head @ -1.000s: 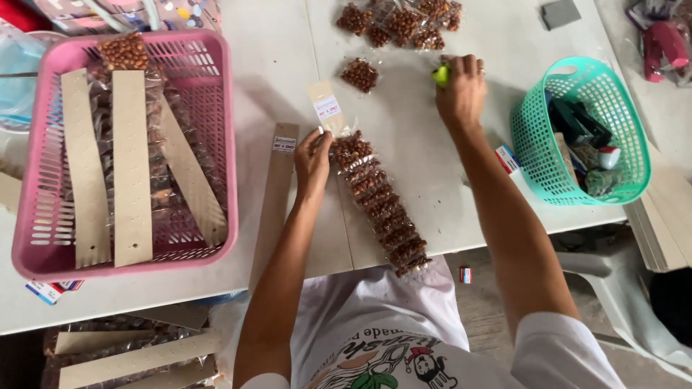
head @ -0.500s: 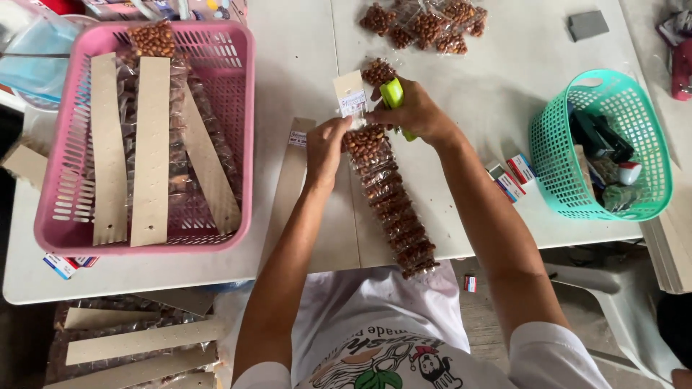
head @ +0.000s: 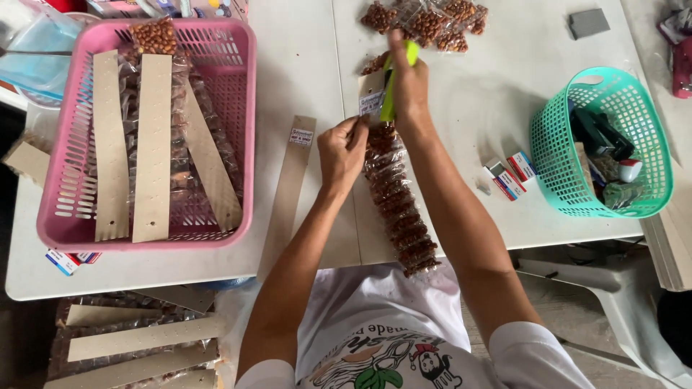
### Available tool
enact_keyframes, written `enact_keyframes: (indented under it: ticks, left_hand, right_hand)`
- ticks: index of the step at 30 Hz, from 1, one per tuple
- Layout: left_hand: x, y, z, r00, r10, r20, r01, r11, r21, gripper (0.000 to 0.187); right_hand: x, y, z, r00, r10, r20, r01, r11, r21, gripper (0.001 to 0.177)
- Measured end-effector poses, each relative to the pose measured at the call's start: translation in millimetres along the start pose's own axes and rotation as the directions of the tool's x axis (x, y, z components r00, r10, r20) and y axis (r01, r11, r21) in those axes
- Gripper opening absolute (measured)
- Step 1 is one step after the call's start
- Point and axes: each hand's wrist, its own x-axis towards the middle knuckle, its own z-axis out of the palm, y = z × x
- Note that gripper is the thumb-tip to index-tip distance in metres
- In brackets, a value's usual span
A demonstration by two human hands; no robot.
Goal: Stapling cardboard labels onto small plastic bags containing nuts for packaging.
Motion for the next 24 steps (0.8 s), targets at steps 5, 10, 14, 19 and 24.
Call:
enact_keyframes:
  ticks: [5, 10, 14, 19, 24]
  left_hand:
    - [-4, 11, 0, 0.992, 0.122, -0.013, -0.12, 0.989, 0.091, 0.019]
    - [-7, 31, 1, 0.988, 0.151, -0.027, -0.141, 0.963, 0.231, 0.017]
    - [-19, 69, -18, 0.981, 0.191, -0.043, -0.183, 0.973, 0.141, 0.02]
    - [14, 139, -91, 0.963, 0.204, -0.174, -0.233, 0.959, -0.16, 0.016]
    - [35, 126, -243, 0.928, 0.331, -0.17, -0.209, 0.089, -0.974, 0.008]
  right_hand:
    - [-24, -14, 14, 0.991, -0.135, -0.024, 0.132, 0.988, -0.084, 0.055]
    - [5, 16, 12, 0.968, -0.207, -0.142, 0.212, 0.977, 0.023, 0.05]
    - [-16, 1, -4, 0.968, -0.033, -0.25, 0.004, 0.993, -0.118, 0.044]
    - [-56, -63, -58, 0.864, -0.486, -0.133, 0.5, 0.858, 0.116, 0.045]
    - [-77, -74, -73, 0.903, -0.402, -0.151, 0.41, 0.911, 0.033, 0.057]
